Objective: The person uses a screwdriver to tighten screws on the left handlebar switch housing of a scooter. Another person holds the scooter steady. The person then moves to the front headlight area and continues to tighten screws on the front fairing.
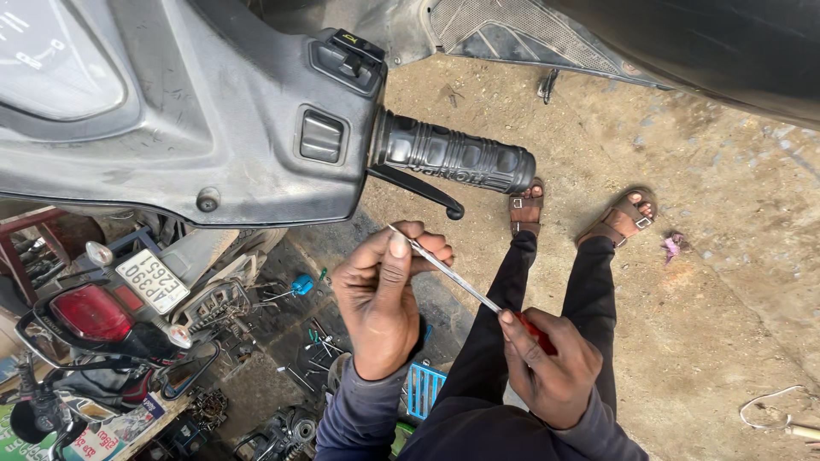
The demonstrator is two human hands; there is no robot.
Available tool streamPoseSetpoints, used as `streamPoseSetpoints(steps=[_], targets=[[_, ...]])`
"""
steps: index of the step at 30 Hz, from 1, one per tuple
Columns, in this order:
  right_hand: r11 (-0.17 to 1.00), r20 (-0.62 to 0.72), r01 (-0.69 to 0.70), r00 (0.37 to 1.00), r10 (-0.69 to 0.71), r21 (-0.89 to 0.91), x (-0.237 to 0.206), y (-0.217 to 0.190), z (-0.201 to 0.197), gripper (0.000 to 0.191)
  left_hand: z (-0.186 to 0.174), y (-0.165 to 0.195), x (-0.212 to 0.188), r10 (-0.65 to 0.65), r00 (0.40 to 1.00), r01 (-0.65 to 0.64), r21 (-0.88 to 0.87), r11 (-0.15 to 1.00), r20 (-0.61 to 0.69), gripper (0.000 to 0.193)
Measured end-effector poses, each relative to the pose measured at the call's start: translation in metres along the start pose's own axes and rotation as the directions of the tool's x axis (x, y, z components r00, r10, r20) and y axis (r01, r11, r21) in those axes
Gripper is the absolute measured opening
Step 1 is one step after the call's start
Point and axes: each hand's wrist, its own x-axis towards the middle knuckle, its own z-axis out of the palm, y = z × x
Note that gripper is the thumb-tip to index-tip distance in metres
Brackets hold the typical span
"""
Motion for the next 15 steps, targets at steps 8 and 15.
streamPoseSetpoints(steps=[8,15], targets=[[0.984,-0.012,-0.038,0.999,0.041,0.174,0.021,-0.017,0.019,0.046,-0.013,0.019,0.021,0.126,0.991,-0.129,0.089,0.988,0.036,0.026],[0.983,-0.007,-0.046,0.999,0.048,0.177,0.023,-0.015,0.021,0.047,-0.019,0.019,0.026,0.168,0.984,-0.174,0.128,0.976,0.053,0.017]])
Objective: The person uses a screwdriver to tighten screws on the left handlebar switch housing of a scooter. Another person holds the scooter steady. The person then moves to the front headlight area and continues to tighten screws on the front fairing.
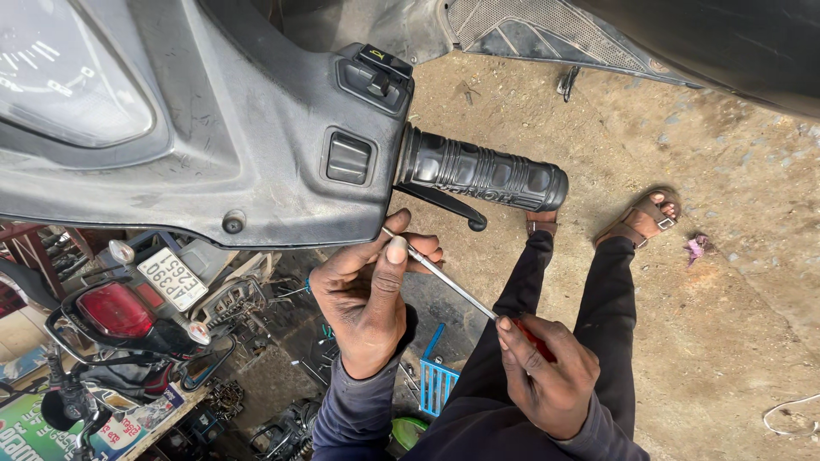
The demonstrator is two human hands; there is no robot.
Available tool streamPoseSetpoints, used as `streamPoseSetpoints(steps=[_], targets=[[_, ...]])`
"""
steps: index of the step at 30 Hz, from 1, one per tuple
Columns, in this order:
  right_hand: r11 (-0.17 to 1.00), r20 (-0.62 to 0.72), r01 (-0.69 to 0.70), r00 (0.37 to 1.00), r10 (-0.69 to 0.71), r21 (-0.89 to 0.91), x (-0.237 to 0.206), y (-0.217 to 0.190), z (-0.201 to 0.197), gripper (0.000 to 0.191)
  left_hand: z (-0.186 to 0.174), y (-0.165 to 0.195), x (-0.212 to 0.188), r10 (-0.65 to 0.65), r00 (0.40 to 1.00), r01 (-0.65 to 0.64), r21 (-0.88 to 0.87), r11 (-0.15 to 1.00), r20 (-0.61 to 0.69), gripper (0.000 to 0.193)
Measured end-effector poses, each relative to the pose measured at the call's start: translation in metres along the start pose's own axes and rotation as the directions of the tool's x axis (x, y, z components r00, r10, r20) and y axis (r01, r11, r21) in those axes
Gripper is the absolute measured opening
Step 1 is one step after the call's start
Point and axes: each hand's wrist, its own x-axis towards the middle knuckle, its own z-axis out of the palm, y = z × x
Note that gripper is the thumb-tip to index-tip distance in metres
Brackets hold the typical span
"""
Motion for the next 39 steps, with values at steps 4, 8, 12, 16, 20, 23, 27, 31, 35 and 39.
streamPoseSetpoints(steps=[4,8,12,16,20,23,27,31,35,39], targets=[[1.000,0.012,-0.004,1.000,0.004,0.018,-0.003,0.005,0.002,0.047,-0.004,0.001,0.004,0.031,0.998,-0.033,0.033,0.999,0.046,0.018],[0.992,-0.009,0.072,0.997,-0.074,-0.108,-0.005,0.013,0.000,0.049,-0.006,-0.001,0.003,0.037,0.998,-0.040,0.038,0.999,0.057,0.021],[0.968,-0.004,0.143,0.989,-0.147,-0.208,0.001,0.023,-0.006,0.050,-0.020,0.001,-0.003,0.304,0.950,-0.292,0.567,0.770,0.076,0.019],[0.961,0.038,0.198,0.980,-0.195,-0.194,0.004,0.030,-0.009,0.050,-0.062,0.011,0.007,0.588,0.509,-0.678,0.713,-0.176,0.629,0.042],[0.974,-0.011,0.168,0.985,-0.171,-0.151,0.002,0.031,0.000,0.050,-0.099,0.010,0.043,0.609,0.382,-0.522,0.706,-0.478,0.695,0.096],[0.975,-0.020,0.178,0.983,-0.182,-0.136,0.001,0.035,0.006,0.052,-0.113,0.026,0.064,0.454,0.357,-0.446,0.576,-0.685,0.816,0.103],[0.975,-0.041,0.192,0.979,-0.198,-0.113,-0.001,0.041,0.011,0.054,-0.116,0.060,0.083,0.037,0.248,-0.545,0.171,-0.821,0.968,0.087],[0.975,-0.044,0.211,0.976,-0.214,-0.070,-0.004,0.048,0.021,0.055,-0.099,0.061,0.100,-0.019,0.164,-0.602,0.085,-0.794,0.986,0.074],[0.975,-0.096,0.220,0.970,-0.222,-0.031,-0.005,0.052,0.033,0.057,-0.078,0.052,0.113,0.251,-0.061,-0.488,0.191,-0.852,0.966,0.037],[0.977,-0.114,0.213,0.971,-0.212,-0.006,-0.004,0.051,0.041,0.057,-0.069,0.062,0.107,0.198,-0.013,-0.597,0.151,-0.788,0.980,0.025]])
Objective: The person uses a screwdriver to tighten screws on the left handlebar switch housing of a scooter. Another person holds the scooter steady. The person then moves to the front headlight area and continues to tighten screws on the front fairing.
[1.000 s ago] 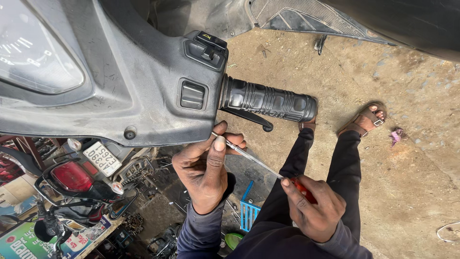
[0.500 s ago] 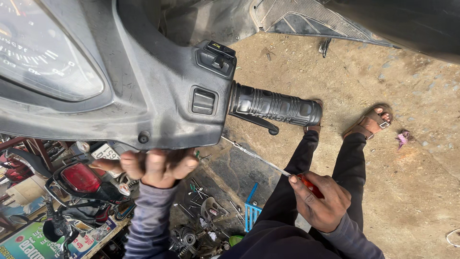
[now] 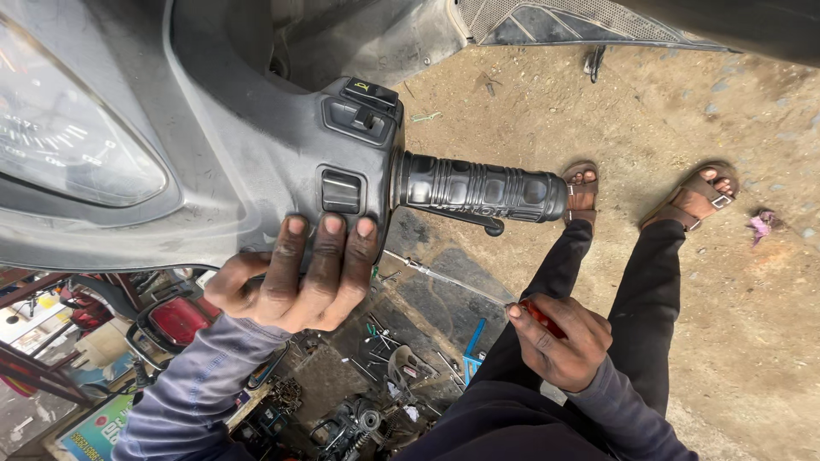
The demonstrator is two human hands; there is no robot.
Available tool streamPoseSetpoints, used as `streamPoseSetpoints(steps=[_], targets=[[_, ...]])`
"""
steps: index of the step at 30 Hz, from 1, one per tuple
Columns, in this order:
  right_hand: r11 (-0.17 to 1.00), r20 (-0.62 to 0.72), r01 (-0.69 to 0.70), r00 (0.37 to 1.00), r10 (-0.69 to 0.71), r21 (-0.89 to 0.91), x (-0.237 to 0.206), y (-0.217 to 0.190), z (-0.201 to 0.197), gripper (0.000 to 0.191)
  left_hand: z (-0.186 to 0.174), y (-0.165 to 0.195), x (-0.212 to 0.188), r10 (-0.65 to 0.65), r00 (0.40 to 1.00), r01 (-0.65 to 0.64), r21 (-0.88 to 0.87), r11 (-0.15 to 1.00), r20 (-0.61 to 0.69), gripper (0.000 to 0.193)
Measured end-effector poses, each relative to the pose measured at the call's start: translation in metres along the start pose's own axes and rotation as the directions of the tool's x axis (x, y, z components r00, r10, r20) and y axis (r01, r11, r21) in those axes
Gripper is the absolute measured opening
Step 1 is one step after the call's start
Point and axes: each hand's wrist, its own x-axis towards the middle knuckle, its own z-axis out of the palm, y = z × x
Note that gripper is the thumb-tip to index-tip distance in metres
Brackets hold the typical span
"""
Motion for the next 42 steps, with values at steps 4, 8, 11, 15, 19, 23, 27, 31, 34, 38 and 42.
streamPoseSetpoints(steps=[4,8,11,15,19,23,27,31,34,38,42], targets=[[0.999,0.007,-0.015,1.000,0.015,0.037,0.001,-0.003,-0.001,0.060,0.007,0.008,0.004,-0.064,0.992,0.064,-0.008,0.998,-0.108,0.034],[1.000,0.001,-0.008,1.000,0.008,0.019,0.002,-0.001,-0.002,0.045,0.019,0.016,0.005,-0.103,0.972,0.103,-0.011,0.995,-0.212,0.035],[0.996,0.001,-0.017,1.000,0.017,0.084,0.005,-0.001,-0.001,0.035,0.018,0.021,0.008,-0.165,0.963,0.169,-0.001,0.986,-0.214,0.038],[0.995,-0.027,-0.060,0.998,0.063,0.078,0.009,-0.012,0.001,0.030,0.026,0.027,0.014,-0.206,0.940,0.219,0.019,0.975,-0.272,0.043],[0.991,-0.025,-0.119,0.992,0.120,0.061,0.008,-0.022,-0.002,0.030,0.034,0.031,0.016,-0.281,0.872,0.310,0.010,0.951,-0.401,0.040],[0.973,-0.041,-0.207,0.977,0.212,0.101,-0.001,-0.028,0.003,0.027,0.013,0.019,0.001,-0.190,0.969,0.181,-0.071,0.981,-0.156,0.040],[0.968,-0.065,-0.229,0.970,0.236,0.100,-0.008,-0.030,0.011,0.028,-0.005,-0.004,-0.030,-0.164,0.986,0.165,-0.148,0.975,0.017,0.057],[0.981,-0.053,-0.179,0.982,0.183,0.082,-0.005,-0.024,0.013,0.032,0.017,-0.019,-0.053,-0.221,0.968,0.204,-0.143,0.968,-0.116,0.078],[0.978,-0.074,-0.181,0.979,0.189,0.103,0.000,-0.020,0.016,0.033,0.032,-0.010,-0.053,-0.319,0.918,0.284,-0.169,0.944,-0.237,0.077],[0.987,-0.105,-0.122,0.986,0.133,0.101,0.010,-0.020,0.022,0.033,0.039,0.001,-0.048,-0.322,0.834,0.324,-0.074,0.943,-0.448,0.075],[0.991,-0.123,-0.065,0.989,0.079,0.114,0.022,-0.021,0.026,0.033,0.034,0.001,-0.046,-0.303,0.853,0.269,-0.140,0.953,-0.425,0.069]])
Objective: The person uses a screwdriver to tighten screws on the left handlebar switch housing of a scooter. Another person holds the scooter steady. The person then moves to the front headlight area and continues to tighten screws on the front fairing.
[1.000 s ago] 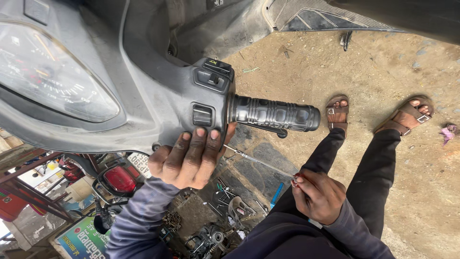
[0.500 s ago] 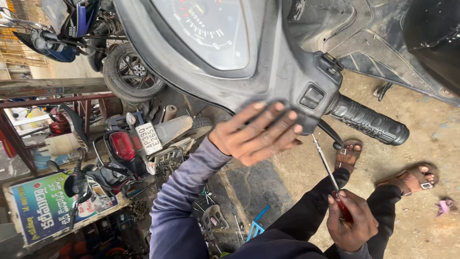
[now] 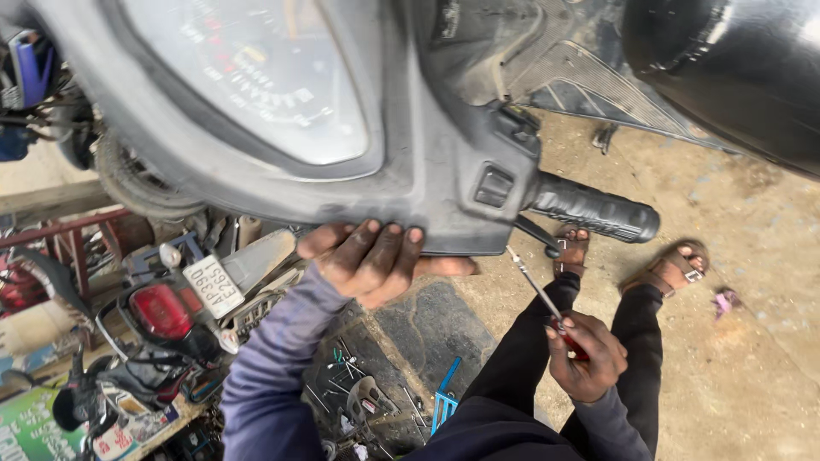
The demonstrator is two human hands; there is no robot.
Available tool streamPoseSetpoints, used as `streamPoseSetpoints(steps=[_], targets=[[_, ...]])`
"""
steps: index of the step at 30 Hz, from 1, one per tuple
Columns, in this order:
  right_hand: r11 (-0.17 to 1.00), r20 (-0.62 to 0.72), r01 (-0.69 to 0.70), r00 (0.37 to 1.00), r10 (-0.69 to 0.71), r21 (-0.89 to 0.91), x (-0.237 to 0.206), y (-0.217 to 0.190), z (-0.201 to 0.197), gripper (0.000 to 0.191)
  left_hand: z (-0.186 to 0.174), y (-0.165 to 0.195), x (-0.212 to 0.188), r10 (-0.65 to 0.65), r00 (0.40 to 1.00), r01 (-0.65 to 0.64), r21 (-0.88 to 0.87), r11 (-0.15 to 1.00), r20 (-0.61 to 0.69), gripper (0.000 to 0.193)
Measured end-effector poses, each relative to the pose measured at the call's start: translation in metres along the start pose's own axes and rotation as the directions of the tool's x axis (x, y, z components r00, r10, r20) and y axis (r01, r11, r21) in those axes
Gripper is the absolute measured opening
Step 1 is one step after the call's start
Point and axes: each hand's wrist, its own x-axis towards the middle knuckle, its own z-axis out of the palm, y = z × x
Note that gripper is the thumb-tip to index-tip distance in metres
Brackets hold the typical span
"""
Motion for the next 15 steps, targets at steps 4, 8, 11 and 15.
streamPoseSetpoints(steps=[4,8,11,15], targets=[[0.999,-0.021,0.020,1.000,-0.019,0.033,0.003,0.006,0.002,0.033,-0.006,-0.001,0.020,0.067,0.989,-0.049,-0.140,0.989,0.131,0.051],[0.996,-0.025,0.075,0.997,-0.074,0.050,0.003,0.015,0.001,0.031,-0.019,-0.013,0.057,0.188,0.802,-0.066,-0.228,0.971,0.567,0.047],[0.994,-0.024,0.083,0.996,-0.082,0.068,0.002,0.022,0.000,0.031,-0.014,-0.015,0.085,0.222,0.656,0.013,-0.305,0.952,0.722,0.049],[0.992,-0.010,0.090,0.996,-0.089,0.092,0.000,0.027,-0.002,0.032,-0.003,-0.026,0.115,0.393,0.451,0.134,-0.496,0.858,0.802,0.053]])
